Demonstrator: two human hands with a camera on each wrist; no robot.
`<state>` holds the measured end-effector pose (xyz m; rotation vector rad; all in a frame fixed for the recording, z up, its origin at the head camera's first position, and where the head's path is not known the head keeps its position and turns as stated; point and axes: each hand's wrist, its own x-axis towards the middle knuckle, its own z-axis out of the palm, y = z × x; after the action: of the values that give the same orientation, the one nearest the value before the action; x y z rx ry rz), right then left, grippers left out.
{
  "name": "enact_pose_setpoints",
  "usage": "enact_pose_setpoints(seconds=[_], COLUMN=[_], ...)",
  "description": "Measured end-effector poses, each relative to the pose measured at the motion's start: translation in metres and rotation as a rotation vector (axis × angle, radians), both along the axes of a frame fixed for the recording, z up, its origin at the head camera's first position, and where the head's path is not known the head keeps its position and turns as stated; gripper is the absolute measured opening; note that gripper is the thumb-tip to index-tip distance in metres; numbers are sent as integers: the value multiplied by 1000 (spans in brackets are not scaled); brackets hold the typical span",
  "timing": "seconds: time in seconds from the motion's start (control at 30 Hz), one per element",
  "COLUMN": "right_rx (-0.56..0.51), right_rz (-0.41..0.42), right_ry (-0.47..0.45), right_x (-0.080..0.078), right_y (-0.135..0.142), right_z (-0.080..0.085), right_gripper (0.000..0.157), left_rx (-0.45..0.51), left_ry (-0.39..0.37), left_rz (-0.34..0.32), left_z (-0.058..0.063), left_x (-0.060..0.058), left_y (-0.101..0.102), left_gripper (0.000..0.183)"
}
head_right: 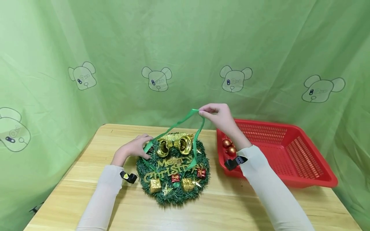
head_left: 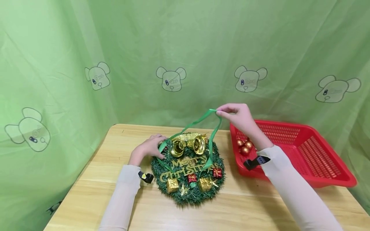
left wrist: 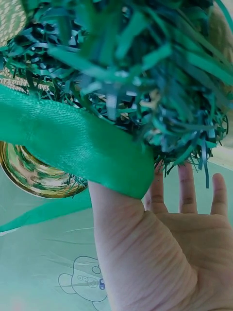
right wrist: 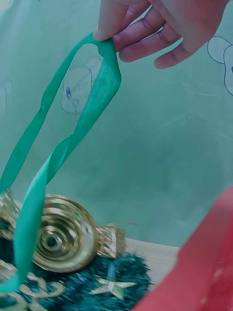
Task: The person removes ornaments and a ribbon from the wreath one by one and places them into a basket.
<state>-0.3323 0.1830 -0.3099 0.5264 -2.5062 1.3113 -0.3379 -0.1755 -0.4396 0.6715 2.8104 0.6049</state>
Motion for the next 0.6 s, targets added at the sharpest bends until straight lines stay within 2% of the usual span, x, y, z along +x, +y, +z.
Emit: enact_pose_setpoints(seconds=[0.27,0.47,0.6], right_rx=[-125,-142,-131], right_rz=[27,9,-5], right_ry=[7,36,24], right_x=[20,22,23], right_y=[0,7,14], right_z=[7,14,16], right_gripper=[26,27,28], left_rx=[7,24,13], left_ry=[-2,-16,-10], left_rz=[-5,14,8], left_z=[-2,-2,-3], left_x=[-1,-3,-3], left_y=[1,0,0], left_gripper=[75,77,78])
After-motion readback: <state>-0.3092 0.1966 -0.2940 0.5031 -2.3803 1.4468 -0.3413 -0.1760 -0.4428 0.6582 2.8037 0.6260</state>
